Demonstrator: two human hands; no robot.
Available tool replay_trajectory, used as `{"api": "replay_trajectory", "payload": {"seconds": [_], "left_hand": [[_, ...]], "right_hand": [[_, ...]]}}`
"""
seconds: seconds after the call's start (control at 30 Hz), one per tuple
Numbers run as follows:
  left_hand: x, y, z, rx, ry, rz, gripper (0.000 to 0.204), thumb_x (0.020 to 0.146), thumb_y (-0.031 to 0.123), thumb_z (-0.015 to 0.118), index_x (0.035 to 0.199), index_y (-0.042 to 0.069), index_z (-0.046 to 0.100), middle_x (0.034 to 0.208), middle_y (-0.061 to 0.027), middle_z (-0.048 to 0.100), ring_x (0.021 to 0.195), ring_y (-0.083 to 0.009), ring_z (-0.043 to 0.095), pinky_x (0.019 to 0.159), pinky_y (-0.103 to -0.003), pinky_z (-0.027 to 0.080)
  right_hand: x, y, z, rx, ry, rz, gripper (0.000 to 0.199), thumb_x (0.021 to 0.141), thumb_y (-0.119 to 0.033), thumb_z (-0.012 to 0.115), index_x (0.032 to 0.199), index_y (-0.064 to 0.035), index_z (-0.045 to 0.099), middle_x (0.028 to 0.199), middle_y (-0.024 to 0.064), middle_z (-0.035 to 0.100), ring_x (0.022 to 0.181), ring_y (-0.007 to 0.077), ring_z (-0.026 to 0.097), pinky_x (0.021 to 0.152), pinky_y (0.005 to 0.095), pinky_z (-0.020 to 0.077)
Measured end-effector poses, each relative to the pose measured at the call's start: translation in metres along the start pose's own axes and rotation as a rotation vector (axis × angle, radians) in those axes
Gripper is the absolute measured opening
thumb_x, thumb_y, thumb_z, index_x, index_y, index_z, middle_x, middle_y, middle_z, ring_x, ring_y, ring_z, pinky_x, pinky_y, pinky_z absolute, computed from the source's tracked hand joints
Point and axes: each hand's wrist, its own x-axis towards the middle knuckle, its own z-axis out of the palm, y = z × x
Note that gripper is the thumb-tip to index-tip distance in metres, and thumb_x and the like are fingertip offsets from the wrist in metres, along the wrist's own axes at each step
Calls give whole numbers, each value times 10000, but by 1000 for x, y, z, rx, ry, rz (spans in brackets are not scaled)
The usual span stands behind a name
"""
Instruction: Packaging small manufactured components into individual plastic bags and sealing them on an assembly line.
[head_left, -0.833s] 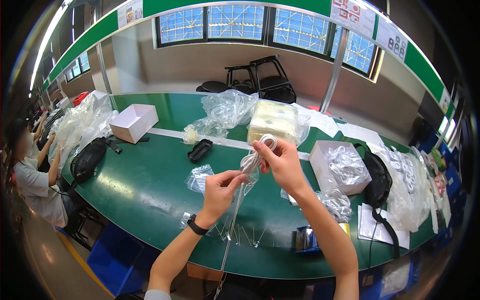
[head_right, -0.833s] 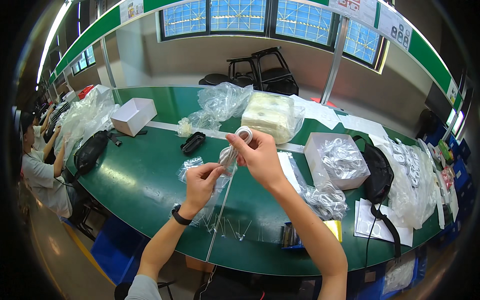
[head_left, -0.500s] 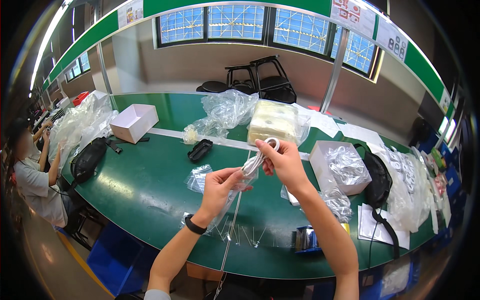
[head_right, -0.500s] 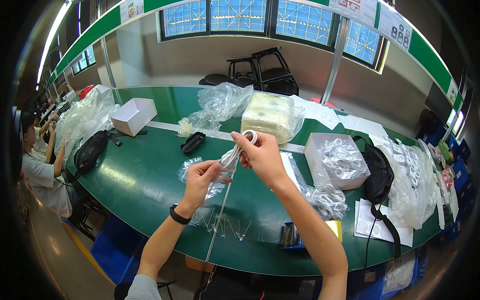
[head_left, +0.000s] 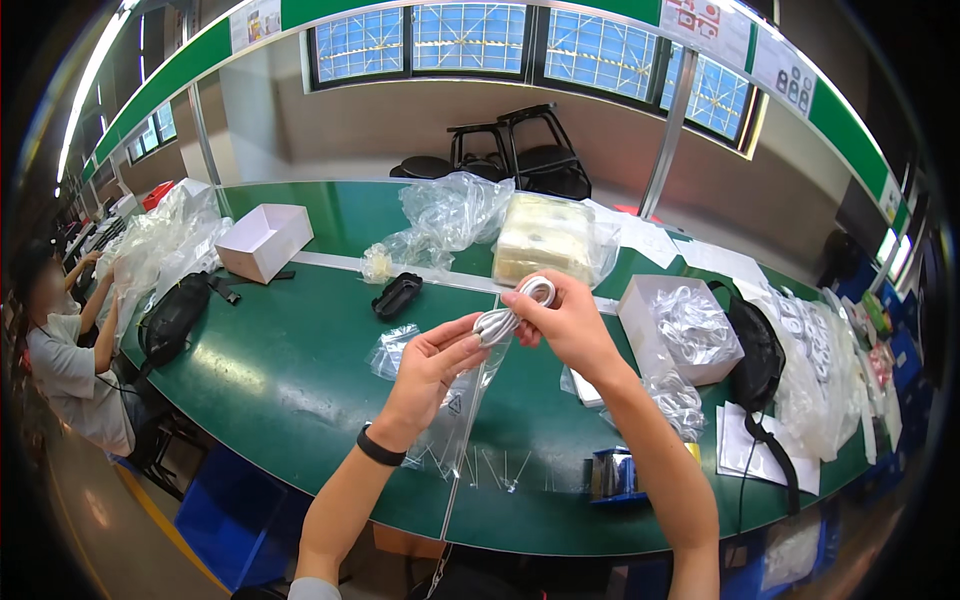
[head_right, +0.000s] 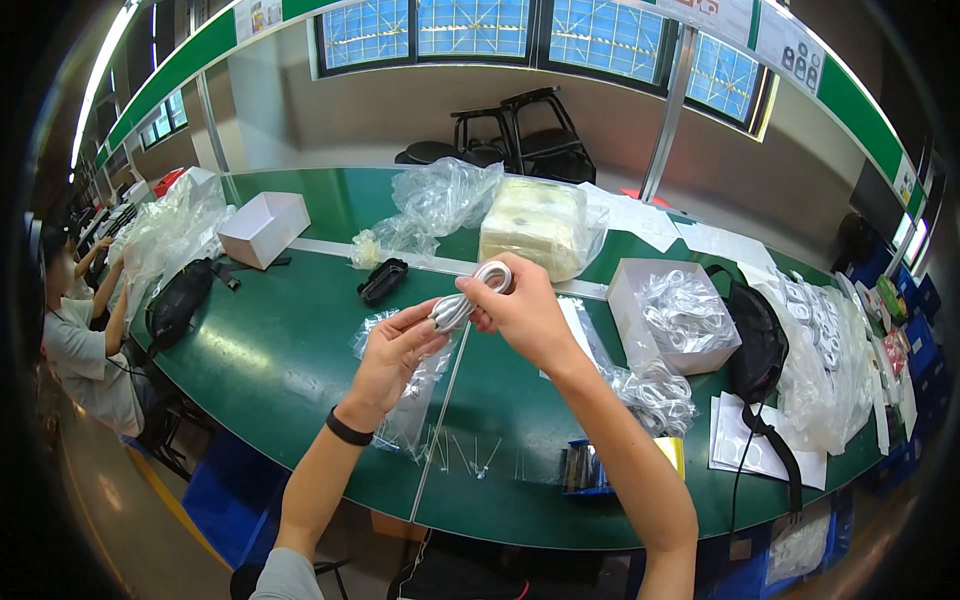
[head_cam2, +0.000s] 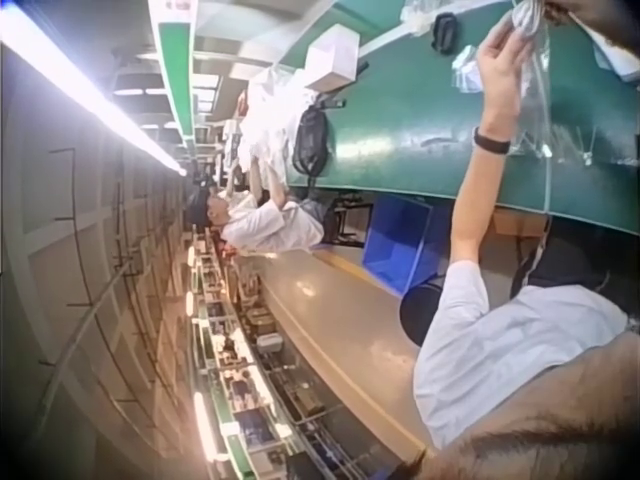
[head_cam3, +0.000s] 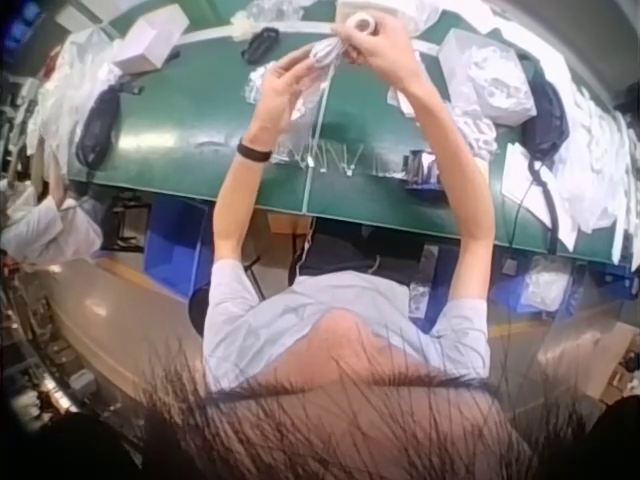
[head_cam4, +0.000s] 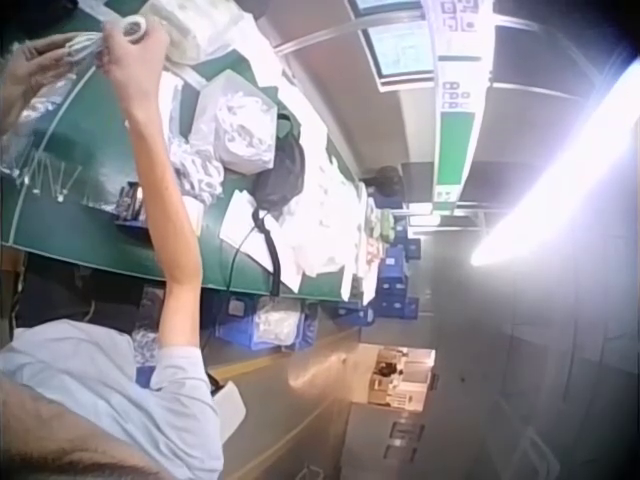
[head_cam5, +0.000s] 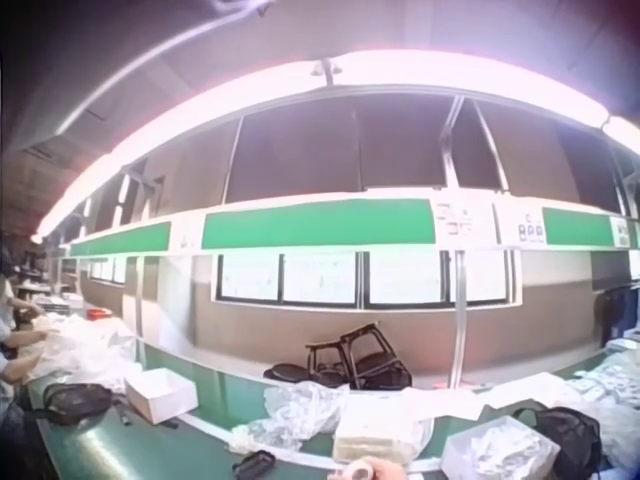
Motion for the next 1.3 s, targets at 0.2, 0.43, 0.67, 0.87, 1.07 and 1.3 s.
{"api": "replay_trajectory", "payload": {"seconds": [0.2,0.43,0.67,0.87,1.07,1.3], "left_hand": [[4,1,-10,-80,-4,-63,391,990,81,628,1362,-24,574,1251,-125,677,1118,-166,678,955,-277,571],[4,2,-9,-107,4,-72,378,1004,76,598,1368,-22,568,1255,-144,676,1117,-176,682,948,-277,575],[4,-3,-6,81,6,-20,339,1001,42,589,1333,-30,599,1246,-150,682,1092,-193,693,951,-317,588],[5,-14,-5,278,-1,99,327,1008,14,569,1327,-53,595,1223,-148,688,1106,-201,684,971,-337,583],[4,-11,-3,253,-2,92,322,1010,7,560,1324,-59,589,1222,-144,689,1080,-185,691,952,-317,588],[4,-8,-8,76,57,-122,338,1007,27,565,1340,-36,563,1249,-150,676,1097,-188,686,941,-293,583]], "right_hand": [[0,-4,-7,-163,-117,2,241,943,-208,724,1012,-14,600,793,46,667,676,91,635,599,242,511],[-1,-3,-11,-266,-173,-9,223,952,-196,708,1020,-18,592,815,53,670,710,97,646,650,249,516],[-6,-10,-11,-352,-194,49,200,956,-179,696,1038,-39,580,819,58,661,708,103,638,629,252,502],[-12,-13,-7,-463,-191,-85,201,956,-153,687,1039,-28,554,829,92,657,727,122,628,644,280,502],[-23,-11,-2,-699,-187,-508,192,910,-98,700,1028,-40,559,892,123,631,790,261,659,691,348,522],[-34,12,7,-1196,-180,-1012,204,850,-134,735,900,-56,554,837,66,558,747,222,611,656,355,512]]}}
